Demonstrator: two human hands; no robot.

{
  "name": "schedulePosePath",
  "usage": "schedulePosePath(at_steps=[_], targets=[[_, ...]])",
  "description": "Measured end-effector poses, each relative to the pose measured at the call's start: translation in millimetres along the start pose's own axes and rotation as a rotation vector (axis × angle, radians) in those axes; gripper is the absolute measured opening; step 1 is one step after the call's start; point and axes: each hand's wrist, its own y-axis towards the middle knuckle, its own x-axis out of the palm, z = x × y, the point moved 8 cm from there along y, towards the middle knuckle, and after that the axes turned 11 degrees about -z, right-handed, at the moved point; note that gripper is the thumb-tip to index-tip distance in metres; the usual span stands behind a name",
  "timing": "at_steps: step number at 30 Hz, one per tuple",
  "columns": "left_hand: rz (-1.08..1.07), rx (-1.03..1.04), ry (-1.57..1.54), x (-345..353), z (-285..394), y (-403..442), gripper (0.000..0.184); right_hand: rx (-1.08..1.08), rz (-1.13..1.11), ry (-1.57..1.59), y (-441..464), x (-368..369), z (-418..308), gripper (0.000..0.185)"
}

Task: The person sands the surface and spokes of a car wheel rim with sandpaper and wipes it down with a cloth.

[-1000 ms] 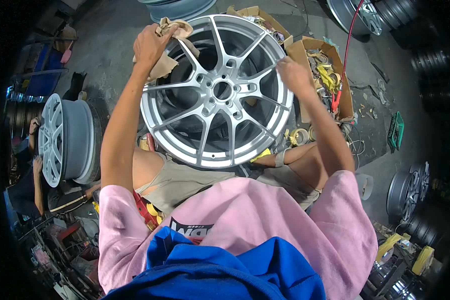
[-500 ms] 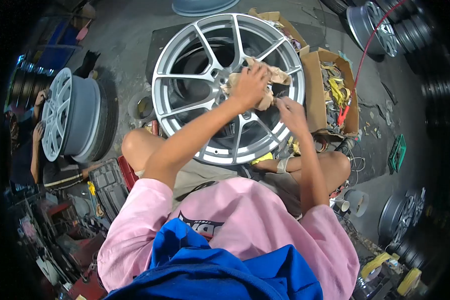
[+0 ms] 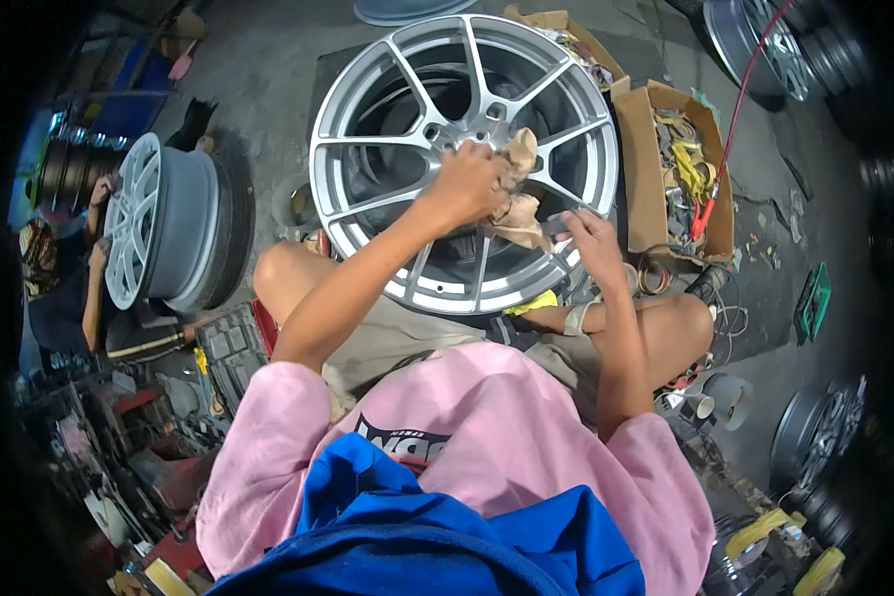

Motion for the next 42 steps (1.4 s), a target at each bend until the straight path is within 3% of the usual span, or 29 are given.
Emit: schedulePosePath(at_steps=[1, 3, 5, 7, 8, 9, 10, 12, 15, 16, 19, 20, 25, 29, 33, 35, 38, 40, 41, 42], targets=[[0.332, 0.079, 0.011, -32, 5, -24, 0.039, -0.023, -0.042, -0.048, -2, 10, -3, 0.032], [0.491, 0.177, -0.248, -92, 20, -55, 0.032, -0.012, -0.056, -0.078, -2, 23, -5, 0.027], [0.273, 0.296, -0.756, -142, 48, -83, 0.027, 0.048, -0.075, 0.018, 5, 29, 14, 0.025], [0.202, 0.548, -0.983, -189, 91, -131, 0.028, -0.043, -0.036, 0.075, 3, 37, -1, 0.028], [0.289, 0.688, -0.917, -204, 108, -154, 0.027, -0.073, -0.059, 0.037, 8, 39, 4, 0.030], [0.382, 0.829, -0.845, -217, 124, -179, 0.026, 0.054, -0.055, -0.006, 13, 37, 18, 0.032], [0.476, 0.962, -0.772, -228, 139, -206, 0.025, 0.002, -0.047, -0.020, 15, 37, 16, 0.032], [0.533, 0.890, -0.753, -230, 164, -237, 0.033, -0.038, -0.027, -0.039, 13, 37, 12, 0.033], [0.872, 0.751, -0.602, -237, 172, -273, 0.028, -0.037, -0.013, -0.099, 8, 36, 8, 0.035], [0.817, 0.606, -0.793, -243, 168, -270, 0.031, -0.039, -0.009, -0.073, 6, 38, 6, 0.035], [1.032, 0.640, -0.835, -240, 150, -266, 0.032, -0.024, 0.003, -0.051, 5, 39, 8, 0.035], [0.888, 0.739, -0.730, -249, 153, -266, 0.031, -0.011, -0.002, -0.048, 7, 39, 12, 0.033], [0.785, 0.721, -0.629, -273, 154, -268, 0.030, -0.013, -0.018, -0.064, 6, 44, -2, 0.032], [0.432, 0.957, -0.565, -263, 169, -259, 0.037, -0.022, -0.004, -0.029, 3, 37, 2, 0.035], [0.082, 1.074, -0.415, -235, 184, -245, 0.043, -0.006, 0.030, -0.217, 0, 27, -7, 0.046], [0.041, 1.001, -0.398, -218, 179, -235, 0.047, 0.090, 0.068, -0.163, -1, 21, 0, 0.048], [0.069, 0.709, -0.430, -178, 142, -208, 0.020, 0.039, 0.133, -0.166, 2, 13, 2, 0.043], [0.197, 0.606, -0.314, -150, 95, -193, 0.052, -0.010, 0.173, -0.149, 5, 3, 5, 0.032], [0.148, 0.437, -0.167, -131, 64, -182, 0.046, -0.008, 0.175, -0.144, 4, 4, 4, 0.032], [0.101, 0.140, -0.285, -112, 20, -171, 0.047, -0.056, 0.212, -0.194, 0, 3, -4, 0.030]])
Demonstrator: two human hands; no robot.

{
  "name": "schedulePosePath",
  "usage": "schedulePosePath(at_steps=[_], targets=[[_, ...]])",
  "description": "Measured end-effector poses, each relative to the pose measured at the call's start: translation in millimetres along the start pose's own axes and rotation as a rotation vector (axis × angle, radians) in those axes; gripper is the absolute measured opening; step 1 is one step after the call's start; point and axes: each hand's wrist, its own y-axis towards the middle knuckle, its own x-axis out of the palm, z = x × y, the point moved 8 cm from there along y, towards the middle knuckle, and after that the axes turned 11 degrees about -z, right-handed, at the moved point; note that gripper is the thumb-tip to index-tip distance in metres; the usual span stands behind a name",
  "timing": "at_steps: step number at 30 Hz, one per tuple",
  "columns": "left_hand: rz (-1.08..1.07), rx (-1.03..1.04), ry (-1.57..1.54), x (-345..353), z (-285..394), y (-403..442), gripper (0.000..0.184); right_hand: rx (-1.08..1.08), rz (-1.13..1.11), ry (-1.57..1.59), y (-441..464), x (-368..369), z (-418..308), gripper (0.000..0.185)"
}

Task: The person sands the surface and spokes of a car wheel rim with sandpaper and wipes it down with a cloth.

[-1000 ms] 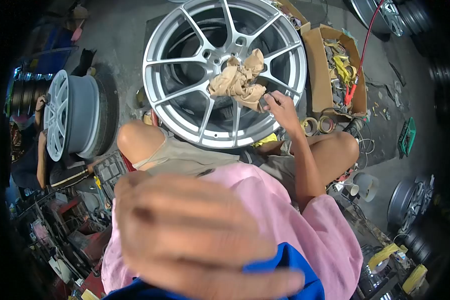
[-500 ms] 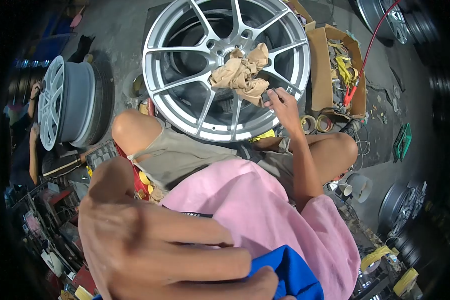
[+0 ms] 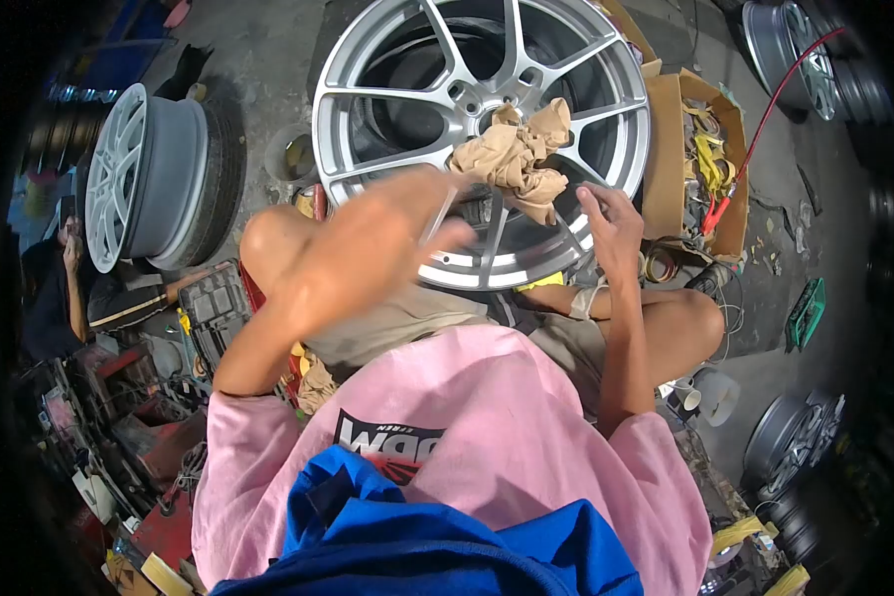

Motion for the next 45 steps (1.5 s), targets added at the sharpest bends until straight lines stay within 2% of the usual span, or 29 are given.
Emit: schedulePosePath(at_steps=[1, 3, 4, 6, 9, 10, 14, 17, 19, 20, 21, 23, 24, 25, 26, 27, 28, 31, 32, 33, 34, 35, 36, 37, 38, 39, 41, 43, 45], targets=[[-0.084, -0.267, 0.057, 6, -41, -4, 0.053, -0.050, 0.038, -0.048, -2, -3, -9, 0.028], [0.045, -0.386, 0.235, 18, -101, -24, 0.062, -0.078, 0.057, 0.076, -4, 1, -18, 0.028], [0.046, -0.387, 0.236, 34, -111, -26, 0.062, -0.085, 0.065, 0.077, -4, 2, -22, 0.027], [0.087, -0.393, 0.542, 47, -117, -28, 0.066, -0.094, 0.073, 0.078, -3, 2, -25, 0.026], [0.044, -0.458, 0.509, 63, -107, 1, 0.065, 0.019, 0.076, 0.005, 1, 0, -23, 0.026], [0.110, -0.410, 0.514, 72, -104, 11, 0.064, -0.025, 0.083, 0.002, 2, 0, -30, 0.025], [0.144, -0.351, 0.450, 101, -90, 60, 0.063, -0.134, 0.087, 0.005, 12, -1, -43, 0.024], [0.276, -0.302, 0.419, 95, -67, 56, 0.060, -0.168, 0.111, 0.005, 16, -2, -52, 0.025], [0.162, -0.127, -0.159, 102, -62, 52, 0.057, -0.181, 0.188, -0.081, 14, -11, -53, 0.028], [0.106, -0.070, -0.345, 103, -63, 50, 0.046, -0.188, 0.233, -0.050, 16, -20, -39, 0.031], [0.098, -0.064, -0.351, 90, -63, 48, 0.046, -0.179, 0.240, -0.053, 15, -26, -37, 0.031], [0.023, -0.059, -0.345, 58, -66, 53, 0.035, 0.094, 0.246, -0.045, 12, -43, -16, 0.035], [0.168, -0.053, -0.300, 31, -73, 54, 0.028, 0.146, 0.197, -0.076, 13, -54, 3, 0.041], [0.279, 0.038, -0.209, 10, -82, 60, 0.026, 0.149, 0.219, -0.083, 9, -68, 21, 0.041], [0.344, -0.003, -0.168, -10, -94, 68, 0.024, 0.183, 0.249, -0.059, 5, -80, 43, 0.046], [0.366, 0.029, -0.120, -29, -103, 78, 0.021, 0.216, 0.276, -0.033, 0, -86, 62, 0.051], [0.427, 0.058, 0.007, -41, -116, 88, 0.022, 0.109, 0.337, -0.070, -10, -87, 63, 0.057], [0.479, 0.009, 0.150, -60, -143, 110, 0.024, 0.221, 0.299, -0.195, -32, -99, 156, 0.057], [0.478, 0.019, 0.143, -57, -148, 110, 0.024, 0.329, 0.223, -0.025, -41, -84, 182, 0.057], [0.322, -0.076, 0.196, -43, -160, 118, 0.035, 0.434, 0.147, 0.145, -51, -63, 197, 0.058], [0.164, -0.172, 0.246, -29, -171, 124, 0.046, 0.485, 0.175, 0.239, -64, -42, 199, 0.053], [0.161, -0.171, 0.236, -25, -169, 124, 0.046, 0.537, 0.196, 0.330, -74, -15, 197, 0.050], [-0.039, -0.291, 0.273, -6, -176, 122, 0.058, 0.546, 0.191, 0.322, -79, 6, 187, 0.050], [-0.240, -0.410, 0.309, 10, -186, 116, 0.069, 0.567, 0.209, 0.492, -83, 30, 178, 0.050], [-0.273, -0.401, 0.367, 10, -191, 117, 0.087, 0.582, 0.226, 0.662, -84, 46, 172, 0.051], [-0.272, -0.410, 0.362, 6, -195, 119, 0.087, 0.586, 0.217, 0.657, -84, 52, 170, 0.051], [-0.407, -0.430, 0.261, 11, -204, 121, 0.102, 0.528, 0.238, 0.683, -84, 54, 161, 0.050], [-0.378, -0.372, 0.285, 17, -202, 120, 0.095, 0.541, 0.239, 0.631, -86, 47, 170, 0.047], [-0.244, -0.302, 0.323, 14, -200, 115, 0.085, 0.550, 0.227, 0.587, -85, 42, 175, 0.045]])
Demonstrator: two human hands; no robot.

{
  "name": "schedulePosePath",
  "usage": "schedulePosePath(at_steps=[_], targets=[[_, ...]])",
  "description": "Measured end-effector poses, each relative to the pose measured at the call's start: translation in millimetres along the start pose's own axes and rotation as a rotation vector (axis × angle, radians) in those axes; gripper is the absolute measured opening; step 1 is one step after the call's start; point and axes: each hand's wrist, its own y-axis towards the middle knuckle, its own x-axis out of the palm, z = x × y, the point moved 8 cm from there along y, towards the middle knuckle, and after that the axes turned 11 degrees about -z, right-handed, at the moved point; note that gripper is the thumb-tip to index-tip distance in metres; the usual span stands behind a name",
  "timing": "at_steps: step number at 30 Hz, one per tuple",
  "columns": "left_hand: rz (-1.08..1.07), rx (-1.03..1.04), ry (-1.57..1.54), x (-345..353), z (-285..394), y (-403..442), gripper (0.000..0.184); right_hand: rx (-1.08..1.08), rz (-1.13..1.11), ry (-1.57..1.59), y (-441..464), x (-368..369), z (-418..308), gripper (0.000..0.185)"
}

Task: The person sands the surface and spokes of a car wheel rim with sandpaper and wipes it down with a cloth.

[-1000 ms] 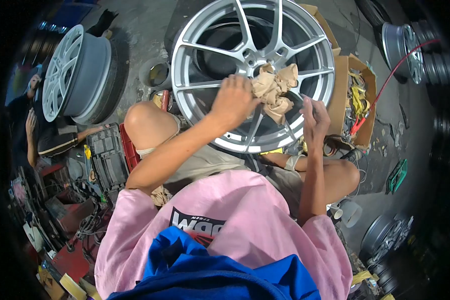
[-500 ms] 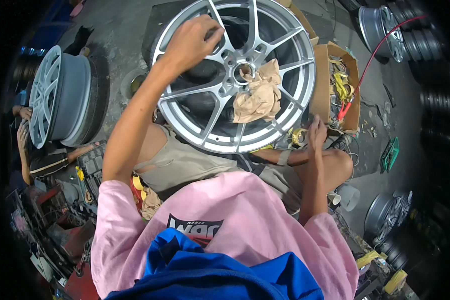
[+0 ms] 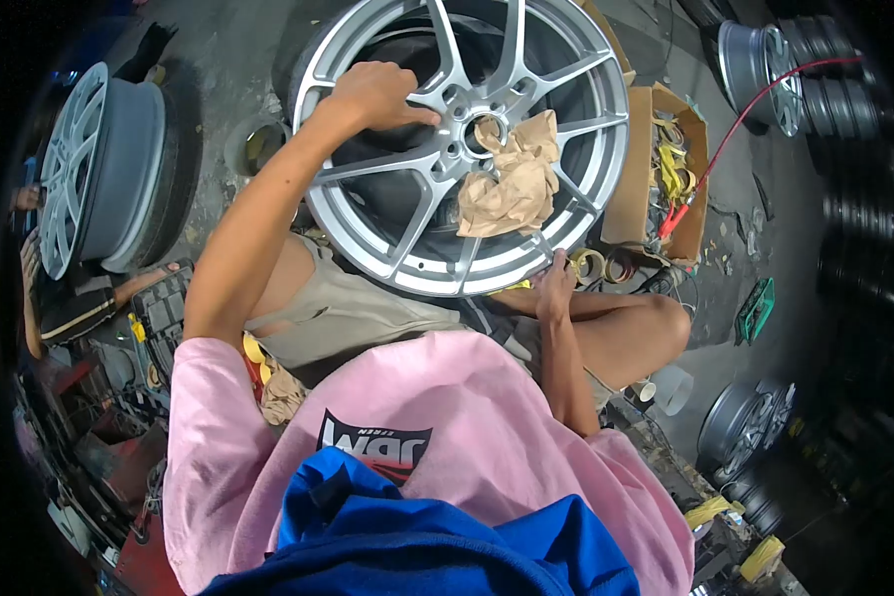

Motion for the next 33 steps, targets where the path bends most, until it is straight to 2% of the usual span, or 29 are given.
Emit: schedulePosePath(at_steps=[1, 2, 3, 4, 6, 7, 10, 12, 14, 16, 18, 20, 21, 23, 25, 26, 28, 29, 31, 32, 33], targets=[[-0.007, -0.012, 0.019, 2, 0, -2, 0.076, -0.007, 0.042, -0.084, 0, -6, -3, 0.042], [-0.007, -0.020, 0.019, 4, -3, -7, 0.076, -0.016, 0.088, -0.166, 2, -10, -4, 0.039], [0.005, -0.012, -0.004, 7, -2, -12, 0.076, -0.029, 0.191, -0.118, -18, 4, -24, 0.037], [0.017, -0.003, -0.030, 10, -1, -17, 0.075, -0.025, 0.192, -0.121, -13, 0, -22, 0.037], [0.009, -0.008, -0.093, 28, -2, -32, 0.075, -0.353, 0.273, -0.312, -7, -17, -50, 0.041], [-0.004, -0.039, -0.160, 38, -3, -41, 0.074, -0.300, 0.265, -0.327, -13, -16, -64, 0.043], [0.092, -0.095, -0.323, 70, 1, -75, 0.071, -0.412, 0.238, -0.546, -5, -20, -120, 0.044], [0.107, -0.148, -0.457, 95, 7, -95, 0.069, -0.587, 0.199, -0.655, 13, -19, -166, 0.047], [0.048, -0.216, -0.646, 117, 20, -111, 0.069, -0.525, 0.167, -0.784, 31, -4, -215, 0.051], [0.001, -0.252, -0.845, 145, 35, -116, 0.069, -0.609, 0.160, -0.963, 68, 12, -258, 0.053], [-0.045, -0.256, -1.014, 175, 50, -113, 0.068, -0.656, 0.169, -1.013, 89, 43, -284, 0.051], [-0.135, -0.232, -0.977, 200, 57, -102, 0.067, -0.728, 0.198, -1.087, 98, 62, -299, 0.050], [-0.128, -0.226, -0.975, 186, 52, -102, 0.067, -0.728, 0.185, -1.146, 97, 65, -303, 0.048], [-0.435, 0.014, -0.485, 140, 64, -111, 0.062, -0.716, 0.199, -1.193, 82, 63, -310, 0.046], [-0.428, 0.090, -0.369, 80, 75, -110, 0.060, -0.906, 0.226, -1.367, 47, 89, -332, 0.037], [-0.425, 0.147, -0.282, 69, 89, -109, 0.057, -0.895, 0.229, -1.377, 34, 102, -343, 0.037], [-0.058, 0.263, -0.479, 36, 111, -89, 0.057, -1.222, 0.042, -1.375, -4, 163, -365, 0.029], [-0.053, 0.268, -0.479, 40, 122, -76, 0.057, -1.226, 0.048, -1.380, -8, 180, -371, 0.029], [0.510, 0.452, -0.218, 29, 151, -70, 0.062, -1.242, -0.099, -1.617, -6, 217, -371, 0.027], [0.519, 0.451, -0.222, 44, 153, -63, 0.062, -1.248, -0.099, -1.625, 6, 216, -372, 0.027], [0.406, 0.466, -0.168, 67, 159, -51, 0.065, -1.254, -0.102, -1.688, 23, 212, -366, 0.027]])
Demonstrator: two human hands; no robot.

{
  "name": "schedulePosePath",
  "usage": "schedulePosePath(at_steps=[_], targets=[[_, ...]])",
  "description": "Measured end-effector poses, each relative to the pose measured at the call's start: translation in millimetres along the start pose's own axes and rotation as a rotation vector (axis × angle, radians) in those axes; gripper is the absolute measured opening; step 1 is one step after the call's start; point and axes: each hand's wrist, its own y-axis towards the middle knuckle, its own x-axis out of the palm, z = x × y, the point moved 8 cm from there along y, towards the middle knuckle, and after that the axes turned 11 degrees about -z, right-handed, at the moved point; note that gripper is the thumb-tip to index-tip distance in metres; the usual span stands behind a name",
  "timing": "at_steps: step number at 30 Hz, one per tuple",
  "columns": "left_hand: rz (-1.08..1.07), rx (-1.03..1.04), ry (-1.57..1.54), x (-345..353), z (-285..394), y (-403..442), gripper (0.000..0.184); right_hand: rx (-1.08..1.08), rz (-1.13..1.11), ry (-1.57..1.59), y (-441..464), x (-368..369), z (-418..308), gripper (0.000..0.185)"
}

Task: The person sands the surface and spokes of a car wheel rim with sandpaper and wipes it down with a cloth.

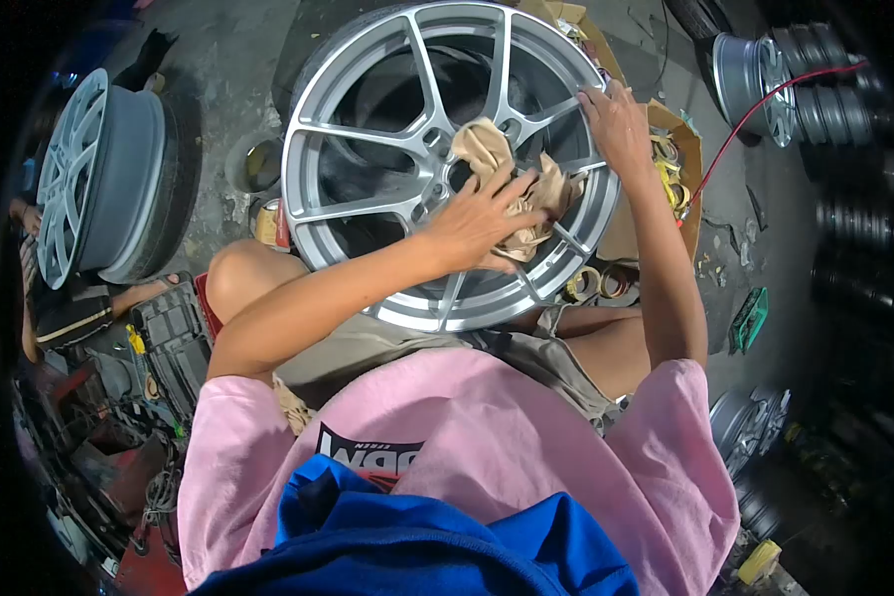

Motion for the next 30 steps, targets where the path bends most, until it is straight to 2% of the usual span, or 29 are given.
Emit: schedulePosePath(at_steps=[1, 2, 3, 5, 6, 7, 9, 11, 12, 13, 14, 15, 18, 20, 21, 22, 23, 25, 28, 30], targets=[[-0.119, 0.006, 0.025, 15, -1, 1, 0.067, -0.026, -0.025, -0.049, 4, 8, -3, 0.027], [-0.194, -0.023, 0.031, 27, -3, -2, 0.064, -0.068, -0.135, 0.029, 1, 24, -6, 0.030], [-0.190, -0.029, 0.027, 31, -4, -2, 0.064, -0.075, -0.140, 0.027, -3, 21, -21, 0.030], [-0.214, -0.017, -0.067, 42, -9, 0, 0.056, -0.145, -0.299, 0.339, -6, 21, -54, 0.036], [-0.219, -0.012, -0.070, 41, -10, 0, 0.056, -0.226, -0.307, 0.242, -2, 20, -44, 0.037], [-0.234, -0.010, -0.121, 39, -13, 0, 0.054, -0.219, -0.310, 0.244, 2, 10, -34, 0.037], [-0.239, -0.019, -0.168, 15, -17, 0, 0.051, 0.186, -0.496, -0.070, 19, 2, 11, 0.037], [-0.364, -0.098, -0.379, -9, -20, -2, 0.055, 0.182, -0.468, -0.071, 16, 23, 18, 0.034], [-0.260, -0.081, -0.349, -19, -25, -4, 0.063, -0.062, -0.376, -0.006, 9, 41, -4, 0.033], [-0.138, -0.106, -0.283, -39, -32, -7, 0.063, -0.303, -0.282, 0.059, 0, 45, -30, 0.032], [-0.016, -0.132, -0.215, -67, -40, -11, 0.064, -0.383, -0.142, 0.176, -7, 19, -70, 0.031], [0.075, -0.188, -0.237, -92, -58, -16, 0.062, -0.383, -0.143, 0.177, -3, 11, -66, 0.031], [0.417, -0.324, -0.297, -181, -108, -43, 0.055, 0.087, -0.370, -0.131, 8, 21, 28, 0.031], [0.660, -0.367, -0.209, -220, -146, -72, 0.060, 0.025, -0.314, -0.180, 10, 24, 22, 0.031], [0.728, -0.426, -0.253, -241, -146, -81, 0.045, -0.038, -0.260, -0.230, 12, 21, 14, 0.031], [0.786, -0.559, -0.264, -248, -162, -93, 0.061, -0.057, -0.248, -0.145, 4, 14, -24, 0.031], [0.791, -0.553, -0.264, -246, -179, -98, 0.061, -0.055, -0.243, -0.151, -2, 16, -52, 0.031], [0.735, -0.644, -0.152, -233, -208, -108, 0.061, -0.073, -0.069, 0.093, -8, 19, -87, 0.041], [0.615, -0.632, -0.137, -202, -211, -82, 0.065, 0.031, -0.141, -0.002, 11, 46, -76, 0.042], [0.578, -0.602, -0.124, -192, -204, -61, 0.069, 0.097, -0.138, 0.040, 9, 43, -77, 0.042]])
